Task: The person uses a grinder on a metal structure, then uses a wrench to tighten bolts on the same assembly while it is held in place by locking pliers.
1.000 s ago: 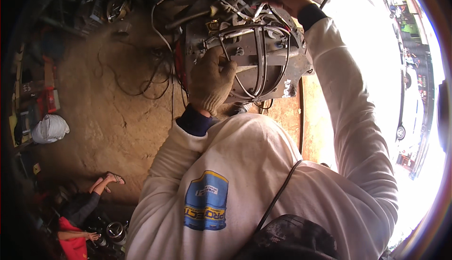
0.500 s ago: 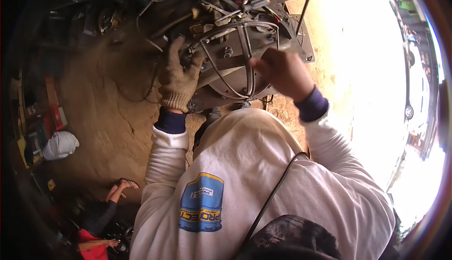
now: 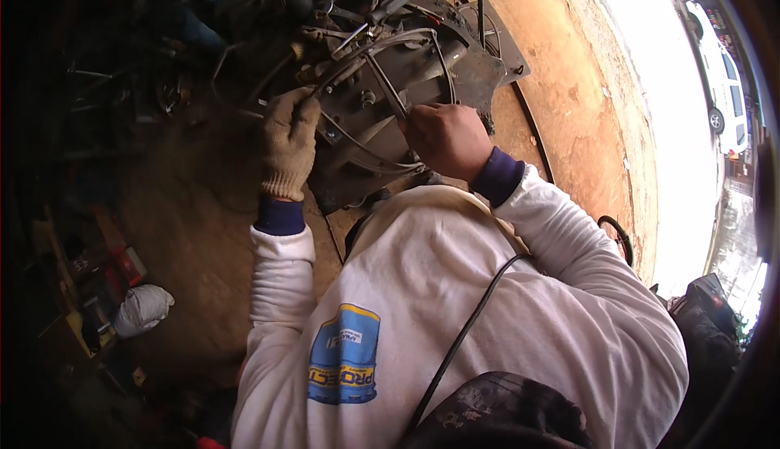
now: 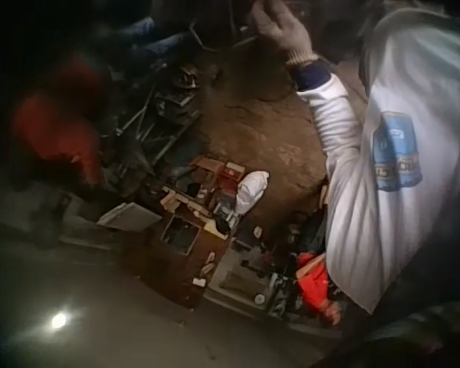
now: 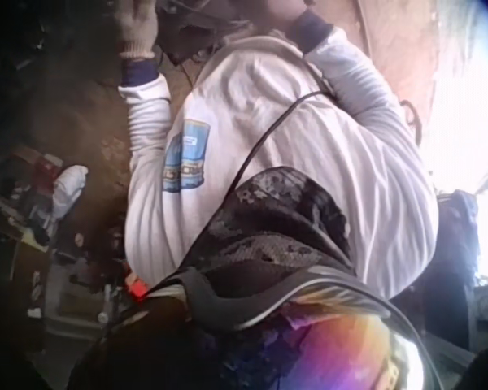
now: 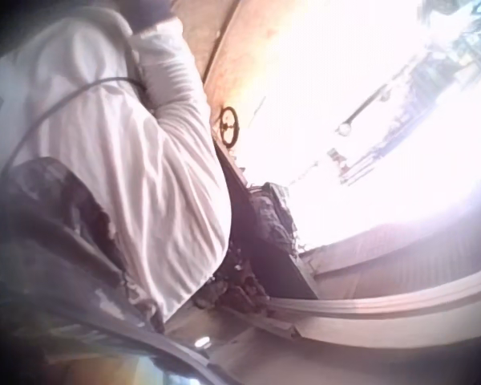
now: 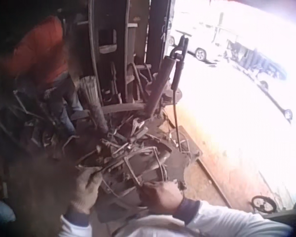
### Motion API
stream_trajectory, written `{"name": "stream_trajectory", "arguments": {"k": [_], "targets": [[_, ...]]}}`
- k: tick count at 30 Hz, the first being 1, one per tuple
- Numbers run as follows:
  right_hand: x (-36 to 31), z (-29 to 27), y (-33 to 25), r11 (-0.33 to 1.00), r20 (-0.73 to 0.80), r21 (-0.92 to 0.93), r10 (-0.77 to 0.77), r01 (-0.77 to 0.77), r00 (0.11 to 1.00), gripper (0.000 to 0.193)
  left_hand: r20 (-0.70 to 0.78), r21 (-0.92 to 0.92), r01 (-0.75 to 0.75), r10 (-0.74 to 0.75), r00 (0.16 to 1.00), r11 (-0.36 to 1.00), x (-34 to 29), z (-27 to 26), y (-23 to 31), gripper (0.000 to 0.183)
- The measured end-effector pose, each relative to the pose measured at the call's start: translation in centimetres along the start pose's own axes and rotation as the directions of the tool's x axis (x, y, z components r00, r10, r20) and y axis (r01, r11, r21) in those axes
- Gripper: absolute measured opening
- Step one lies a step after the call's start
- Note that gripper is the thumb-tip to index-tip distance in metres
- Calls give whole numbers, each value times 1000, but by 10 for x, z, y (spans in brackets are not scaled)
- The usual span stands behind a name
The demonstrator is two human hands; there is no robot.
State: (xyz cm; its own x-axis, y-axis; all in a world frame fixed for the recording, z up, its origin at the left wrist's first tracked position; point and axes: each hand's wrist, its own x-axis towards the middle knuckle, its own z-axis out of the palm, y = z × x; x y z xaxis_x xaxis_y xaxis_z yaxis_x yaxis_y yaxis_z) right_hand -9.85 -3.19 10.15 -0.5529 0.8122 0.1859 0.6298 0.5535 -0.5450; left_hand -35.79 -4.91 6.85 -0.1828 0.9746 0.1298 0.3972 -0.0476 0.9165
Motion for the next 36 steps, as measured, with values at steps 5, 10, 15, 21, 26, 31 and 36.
{"name": "stream_trajectory", "arguments": {"k": [5,10,15,21,26,31,36], "targets": [[10,-2,-3,996,-6,-45,-78,77,997,23,-55,137,-144,153,987,980,-14,2,-22,22],[10,4,-5,997,-68,-32,-69,67,995,25,22,-5,22,-22,1000,1000,6,-2,-15,17],[-3,8,-3,999,-62,-26,34,-35,998,27,20,-62,-101,102,995,993,8,2,-6,15],[0,15,1,999,-142,-6,-35,35,989,27,-52,7,-111,111,992,994,2,-2,-14,27],[-1,17,1,998,-207,-10,-63,63,976,27,92,585,-259,255,963,768,-64,-5,-39,54],[4,24,7,995,-277,-99,-57,31,959,28,256,551,-339,232,938,763,-59,0,-43,57],[2,18,9,987,-343,-158,-46,-9,938,28,253,468,-366,275,928,804,-56,-8,-77,56]]}}
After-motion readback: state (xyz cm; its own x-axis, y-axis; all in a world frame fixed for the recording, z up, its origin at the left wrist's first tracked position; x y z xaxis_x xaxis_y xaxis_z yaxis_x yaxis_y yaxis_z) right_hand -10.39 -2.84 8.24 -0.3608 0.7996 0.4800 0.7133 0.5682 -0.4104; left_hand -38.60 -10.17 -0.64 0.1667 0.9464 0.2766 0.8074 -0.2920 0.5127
